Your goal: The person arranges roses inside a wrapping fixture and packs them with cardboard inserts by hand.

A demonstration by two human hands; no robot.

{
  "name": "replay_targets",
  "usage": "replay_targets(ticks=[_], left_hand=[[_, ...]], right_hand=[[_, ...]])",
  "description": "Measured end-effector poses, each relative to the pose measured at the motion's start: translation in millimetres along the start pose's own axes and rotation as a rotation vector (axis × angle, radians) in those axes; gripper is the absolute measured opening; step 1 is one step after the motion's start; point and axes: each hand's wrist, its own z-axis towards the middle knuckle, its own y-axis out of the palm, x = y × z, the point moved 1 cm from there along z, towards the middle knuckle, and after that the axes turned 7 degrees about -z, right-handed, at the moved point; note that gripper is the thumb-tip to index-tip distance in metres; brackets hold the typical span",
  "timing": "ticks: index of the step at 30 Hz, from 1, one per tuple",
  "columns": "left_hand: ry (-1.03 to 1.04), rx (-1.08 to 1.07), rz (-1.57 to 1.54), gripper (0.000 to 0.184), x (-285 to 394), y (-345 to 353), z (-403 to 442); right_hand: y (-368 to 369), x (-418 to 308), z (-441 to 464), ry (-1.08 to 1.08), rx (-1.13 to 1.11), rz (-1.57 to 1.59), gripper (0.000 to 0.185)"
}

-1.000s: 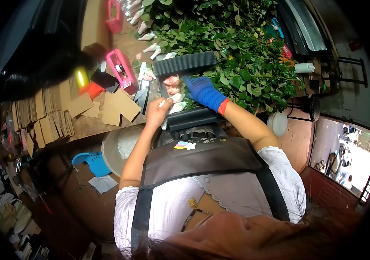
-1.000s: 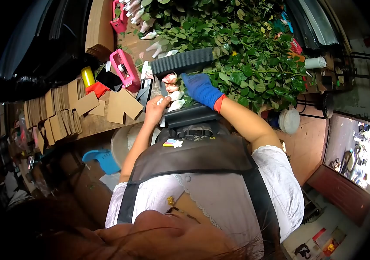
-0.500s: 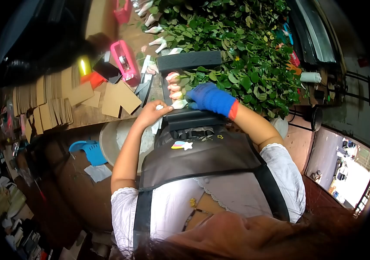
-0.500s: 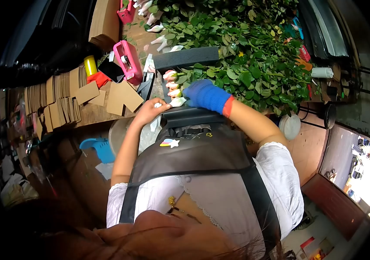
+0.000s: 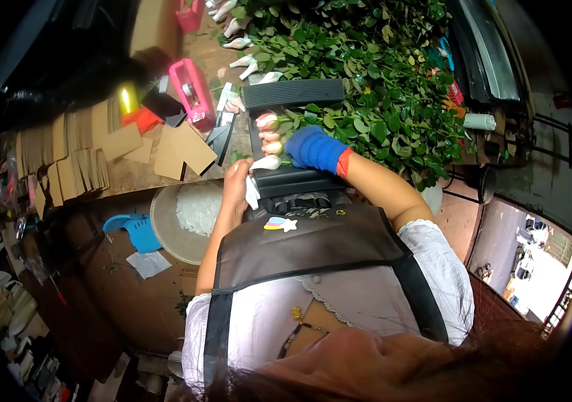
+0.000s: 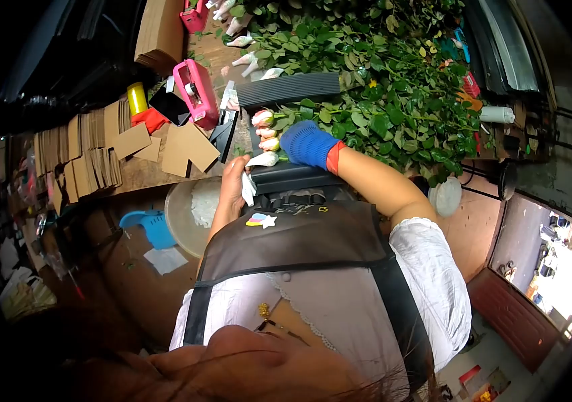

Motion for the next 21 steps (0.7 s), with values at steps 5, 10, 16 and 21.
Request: replay_targets(ticks=[5, 10, 16, 21], left_hand=[[0.022, 0.118, -0.299, 0.013, -3.0, -31.9, -0.4], [0.140, 0.121, 0.586, 0.023, 59.6, -175.4, -19.4], [-0.233, -0.116, 2.028, 0.053, 45.5, -208.8, -43.6], [0.362, -0.168, 1.165, 0.050, 51.0, -45.7, 2.0]], right_hand=[[-2.8, 0.6, 2.0, -0.020, -0.054, -0.044, 0.022], [-18.3, 2.6, -7.0, -0.017, -0.045, -0.057, 0.027], [-14.1, 7.2, -2.7, -0.024, -0.047, -0.007, 0.027], [-21.1, 2.4, -2.8, -0.036, -0.108, -0.072, 0.024]])
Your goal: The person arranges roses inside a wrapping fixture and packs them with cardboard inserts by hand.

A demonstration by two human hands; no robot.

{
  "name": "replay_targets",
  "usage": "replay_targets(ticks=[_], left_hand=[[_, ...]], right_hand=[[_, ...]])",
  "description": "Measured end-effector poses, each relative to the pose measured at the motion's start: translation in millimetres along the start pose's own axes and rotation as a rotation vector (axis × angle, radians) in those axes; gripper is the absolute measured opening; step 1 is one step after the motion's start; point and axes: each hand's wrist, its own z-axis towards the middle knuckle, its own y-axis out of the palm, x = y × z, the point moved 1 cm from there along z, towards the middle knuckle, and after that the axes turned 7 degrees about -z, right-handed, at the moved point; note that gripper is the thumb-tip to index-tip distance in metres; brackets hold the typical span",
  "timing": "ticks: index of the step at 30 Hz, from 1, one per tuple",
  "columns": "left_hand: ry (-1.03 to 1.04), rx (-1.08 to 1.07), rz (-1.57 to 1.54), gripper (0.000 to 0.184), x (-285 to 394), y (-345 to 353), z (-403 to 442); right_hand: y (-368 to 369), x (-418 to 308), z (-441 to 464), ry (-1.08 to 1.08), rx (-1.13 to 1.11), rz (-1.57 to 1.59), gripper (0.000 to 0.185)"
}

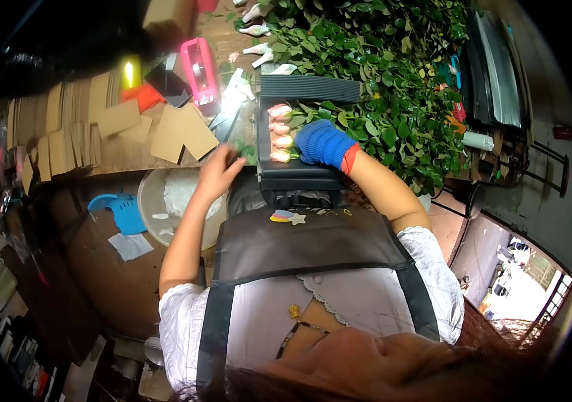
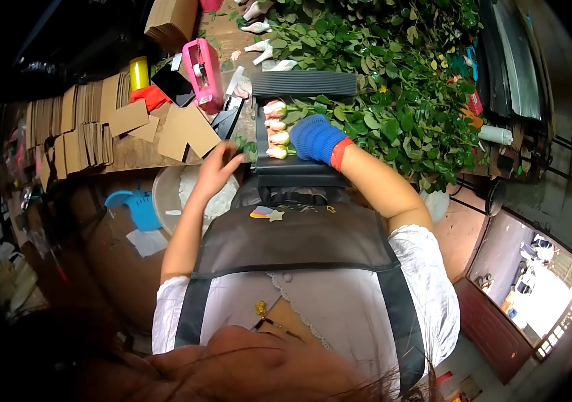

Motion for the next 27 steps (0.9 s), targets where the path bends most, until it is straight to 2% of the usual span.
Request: replay_targets(ticks=[1, 3, 5, 6, 8, 11, 18, 21, 25, 27], left_hand=[[0.160, 0.105, -0.085, 0.058, 14.7, 14.3, 15.4], [0.202, 0.066, -0.076, 0.087, 43.8, 29.5, 38.6], [0.295, -0.095, 0.009, 0.104, 44.0, 42.6, 56.6], [0.313, -0.153, -0.084, 0.106, 35.2, 47.6, 61.7], [0.286, -0.201, -0.020, 0.107, 33.8, 42.7, 63.9], [0.292, -0.251, -0.005, 0.105, 28.0, 39.9, 66.1], [0.287, -0.275, 0.007, 0.111, 28.6, 40.8, 69.8], [0.315, -0.192, 0.083, 0.102, 24.6, 44.5, 70.8], [0.299, -0.109, -0.141, 0.079, 26.5, 52.9, 80.0], [0.330, -0.049, -0.175, 0.069, 24.3, 57.0, 71.8]], right_hand=[[1.0, 0.0, 1.6, 0.000, -0.009, -0.011, 0.024], [2.7, 0.1, 3.4, 0.002, 0.011, 0.007, 0.024], [3.1, 1.7, -2.9, 0.033, 0.035, 0.045, 0.025], [2.2, 0.9, -11.4, 0.059, 0.049, 0.071, 0.026], [-2.4, 2.9, -28.2, 0.131, 0.127, 0.217, 0.028], [20.3, 3.3, -24.4, 0.219, 0.354, 0.250, 0.030], [44.5, -3.2, 7.0, 0.120, 0.446, 0.181, 0.027], [42.9, -4.2, 6.6, 0.077, 0.459, 0.130, 0.027], [28.8, -4.8, -2.5, 0.086, 0.401, 0.111, 0.026], [25.7, -5.2, -14.3, 0.202, 0.513, 0.215, 0.026]])
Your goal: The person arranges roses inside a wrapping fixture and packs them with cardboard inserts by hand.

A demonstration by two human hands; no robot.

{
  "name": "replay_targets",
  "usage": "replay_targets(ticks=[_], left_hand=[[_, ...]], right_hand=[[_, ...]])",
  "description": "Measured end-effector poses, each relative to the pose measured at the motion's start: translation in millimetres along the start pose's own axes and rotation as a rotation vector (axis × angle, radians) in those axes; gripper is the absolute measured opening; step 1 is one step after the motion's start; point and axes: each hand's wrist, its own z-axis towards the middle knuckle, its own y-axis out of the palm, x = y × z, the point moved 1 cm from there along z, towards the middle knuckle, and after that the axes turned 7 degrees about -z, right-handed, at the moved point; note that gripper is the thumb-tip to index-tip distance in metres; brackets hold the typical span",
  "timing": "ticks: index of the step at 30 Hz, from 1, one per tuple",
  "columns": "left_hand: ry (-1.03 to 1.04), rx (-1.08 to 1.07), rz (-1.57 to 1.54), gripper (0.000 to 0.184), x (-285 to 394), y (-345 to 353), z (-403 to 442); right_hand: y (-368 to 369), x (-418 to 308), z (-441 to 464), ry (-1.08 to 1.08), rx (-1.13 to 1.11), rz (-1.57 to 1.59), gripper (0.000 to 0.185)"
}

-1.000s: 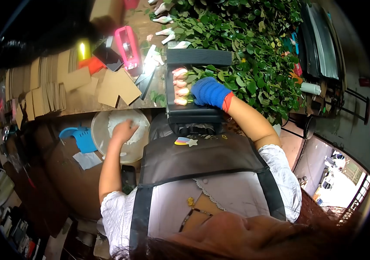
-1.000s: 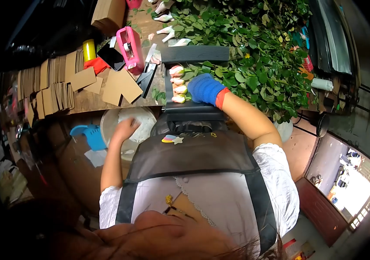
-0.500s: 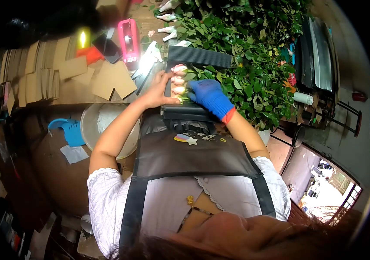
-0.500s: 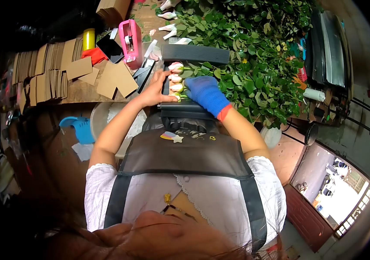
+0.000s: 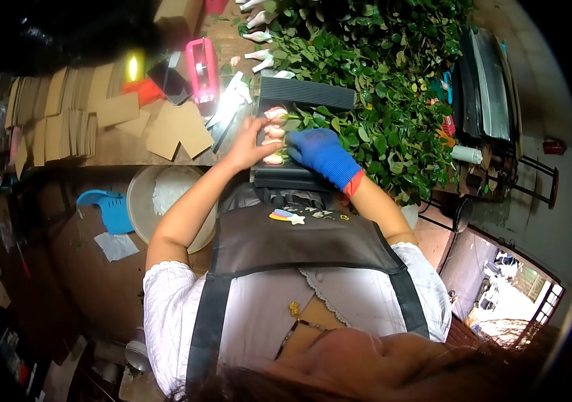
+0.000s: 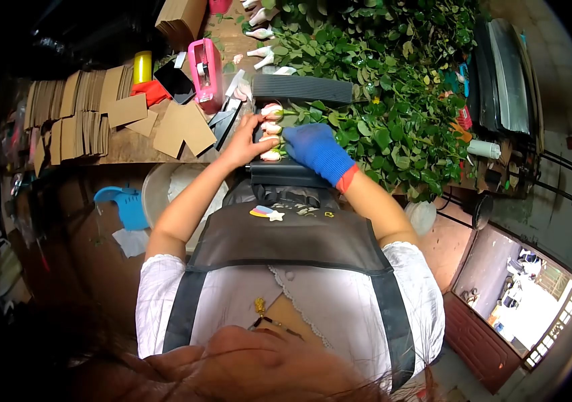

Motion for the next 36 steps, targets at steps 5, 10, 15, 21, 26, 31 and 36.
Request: replay_targets(ticks=[5, 10, 15, 21, 26, 31, 36], left_hand=[[0.084, 0.079, 0.023, 0.062, 3.0, 3.8, -4.4], [-0.027, 0.123, -0.021, 0.049, -4.6, 8.7, 2.3], [-0.096, 0.213, -0.028, 0.036, 1.8, 16.2, 6.5], [-0.054, 0.239, -0.028, 0.033, -3.5, 18.9, 5.3], [-0.004, 0.349, -0.168, 0.053, -11.7, 25.3, 6.1], [-0.134, 0.182, -0.168, 0.056, 10.1, 7.9, 24.6], [-0.071, 0.372, 0.175, 0.049, 13.6, 11.5, 29.6]], right_hand=[[23.0, 3.4, 12.2, 0.107, 0.112, 0.045, 0.026], [17.2, -0.2, 14.7, 0.042, 0.037, -0.048, 0.024], [4.7, 0.0, 5.6, 0.112, 0.044, -0.020, 0.027], [22.7, 16.1, 31.4, 0.222, 0.160, 0.049, 0.028], [29.2, 26.9, 30.8, 0.117, 0.190, 0.126, 0.025], [28.6, 22.5, 27.8, 0.123, 0.158, 0.076, 0.027], [12.4, 14.6, 15.3, 0.140, 0.197, 0.134, 0.036]])
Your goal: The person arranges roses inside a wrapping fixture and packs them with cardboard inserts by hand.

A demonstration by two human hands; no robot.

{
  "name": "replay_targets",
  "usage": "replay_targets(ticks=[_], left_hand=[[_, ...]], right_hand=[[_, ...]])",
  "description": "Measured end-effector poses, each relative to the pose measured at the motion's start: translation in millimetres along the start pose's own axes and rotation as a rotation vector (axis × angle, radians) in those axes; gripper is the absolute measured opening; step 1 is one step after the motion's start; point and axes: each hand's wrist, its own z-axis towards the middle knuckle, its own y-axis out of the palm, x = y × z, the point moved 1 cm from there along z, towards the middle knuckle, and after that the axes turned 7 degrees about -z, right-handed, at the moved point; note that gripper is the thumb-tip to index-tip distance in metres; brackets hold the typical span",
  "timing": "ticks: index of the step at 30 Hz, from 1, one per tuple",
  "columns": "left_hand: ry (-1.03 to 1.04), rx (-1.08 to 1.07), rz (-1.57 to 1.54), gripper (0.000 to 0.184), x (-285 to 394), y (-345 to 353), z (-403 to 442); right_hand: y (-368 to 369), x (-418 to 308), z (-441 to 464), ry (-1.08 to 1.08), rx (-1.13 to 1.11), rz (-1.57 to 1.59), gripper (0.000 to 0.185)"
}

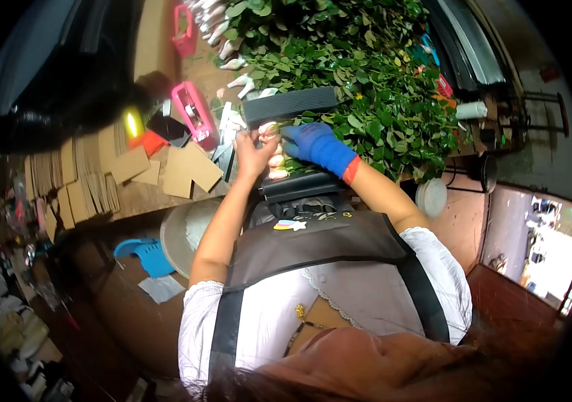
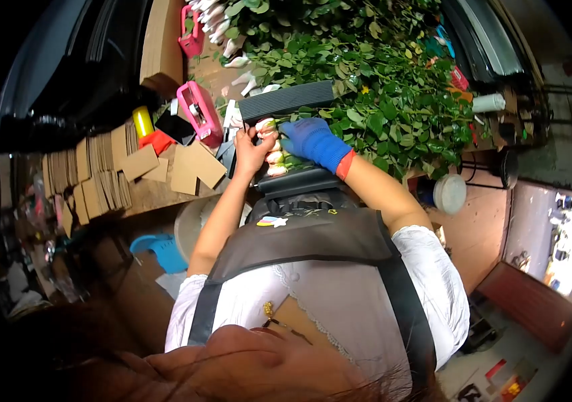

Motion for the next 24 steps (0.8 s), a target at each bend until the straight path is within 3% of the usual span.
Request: replay_targets(ticks=[3, 6, 11, 15, 18, 21, 22, 24], left_hand=[[-0.014, -0.025, -0.065, 0.043, -16.4, 4.2, 1.7], [0.037, -0.049, -0.056, 0.037, -8.6, -0.5, -1.3], [0.056, -0.037, -0.023, 0.036, -0.6, -2.8, -6.2], [0.075, -0.048, 0.054, 0.040, -8.2, -1.3, -3.7], [0.151, -0.046, 0.064, 0.040, -5.6, -3.8, -4.1], [0.142, -0.066, 0.119, 0.040, -4.0, -5.3, -3.7], [0.157, -0.059, 0.144, 0.040, -2.6, -5.4, -1.9], [0.135, -0.064, 0.133, 0.039, 1.7, -6.9, -2.6]], right_hand=[[-20.3, -11.6, -4.8, 0.083, 0.252, 0.138, 0.040], [-10.6, -13.0, 9.3, 0.158, 0.115, 0.047, 0.038], [-3.1, -16.9, 16.6, 0.163, 0.176, -0.016, 0.036], [-28.0, -42.0, 36.0, 0.239, -0.237, -0.161, 0.030], [-25.6, -50.7, 40.2, 0.177, -0.255, -0.270, 0.030], [-11.1, -33.7, 34.9, 0.141, -0.186, -0.205, 0.028], [-15.5, -34.1, 17.7, 0.092, 0.105, -0.196, 0.018], [-24.3, -38.9, 10.8, 0.093, 0.115, -0.192, 0.017]])
